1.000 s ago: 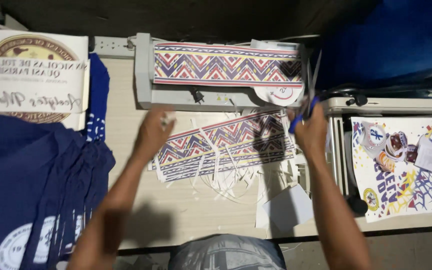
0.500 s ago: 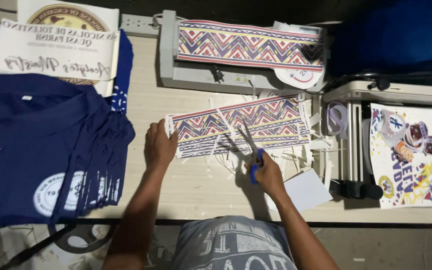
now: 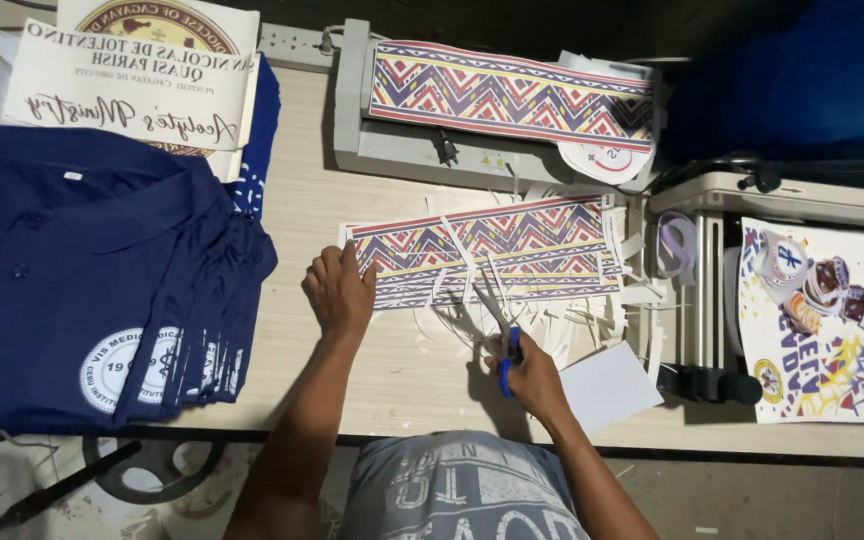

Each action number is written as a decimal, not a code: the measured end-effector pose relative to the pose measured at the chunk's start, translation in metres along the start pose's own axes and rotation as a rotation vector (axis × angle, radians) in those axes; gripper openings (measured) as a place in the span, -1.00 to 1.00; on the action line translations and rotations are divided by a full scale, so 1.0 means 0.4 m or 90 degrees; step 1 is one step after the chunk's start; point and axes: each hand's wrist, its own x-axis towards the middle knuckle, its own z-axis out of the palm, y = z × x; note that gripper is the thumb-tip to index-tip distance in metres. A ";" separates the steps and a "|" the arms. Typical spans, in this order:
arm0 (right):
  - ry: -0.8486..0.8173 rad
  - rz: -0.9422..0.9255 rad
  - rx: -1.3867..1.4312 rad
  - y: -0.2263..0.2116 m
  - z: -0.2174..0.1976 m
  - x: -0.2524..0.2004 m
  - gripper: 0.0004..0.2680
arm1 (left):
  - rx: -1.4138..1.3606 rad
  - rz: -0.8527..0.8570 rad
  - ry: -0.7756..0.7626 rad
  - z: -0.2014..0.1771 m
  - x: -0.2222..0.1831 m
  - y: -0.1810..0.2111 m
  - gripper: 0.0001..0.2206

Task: Cutting out printed patterned paper strips using scissors at a print shop workbench.

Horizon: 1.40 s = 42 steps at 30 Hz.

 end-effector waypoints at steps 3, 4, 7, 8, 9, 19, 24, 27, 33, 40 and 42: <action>-0.004 0.012 0.030 0.012 0.011 -0.005 -0.68 | 0.022 0.004 0.005 0.004 0.001 0.002 -0.49; -0.005 0.012 0.031 0.020 0.019 -0.007 -0.68 | 0.023 0.005 0.004 0.002 -0.001 -0.001 -0.49; -0.001 -0.065 0.104 0.033 0.022 -0.010 -0.68 | 0.027 0.019 0.019 0.006 -0.001 0.005 -0.53; -0.010 -0.068 0.094 0.026 0.018 -0.015 -0.68 | 0.016 0.021 0.023 0.009 -0.005 0.005 -0.55; -0.019 -0.072 0.085 0.019 0.015 -0.018 -0.68 | 0.006 0.025 0.028 0.011 -0.005 0.004 -0.58; 0.016 -0.082 0.088 0.046 -0.007 -0.008 -0.66 | -0.318 0.039 0.028 -0.176 0.028 0.110 -0.69; 0.032 -0.030 0.198 0.061 -0.045 0.017 -0.76 | -0.397 0.387 0.176 -0.353 0.075 0.154 -0.53; 0.082 0.030 0.178 0.040 -0.089 0.022 -0.76 | -0.378 0.509 0.224 -0.522 0.088 0.196 -0.51; 0.162 -0.023 0.408 0.126 -0.125 0.092 -0.74 | -0.487 0.470 0.155 -0.679 0.071 0.163 -0.56; 0.143 -0.047 0.563 0.089 -0.164 0.160 -0.74 | -0.825 0.258 0.122 -0.693 0.085 0.118 -0.76; 0.018 -0.057 0.686 0.117 -0.136 0.196 -0.67 | -0.896 0.180 0.101 -0.703 0.083 0.131 -0.70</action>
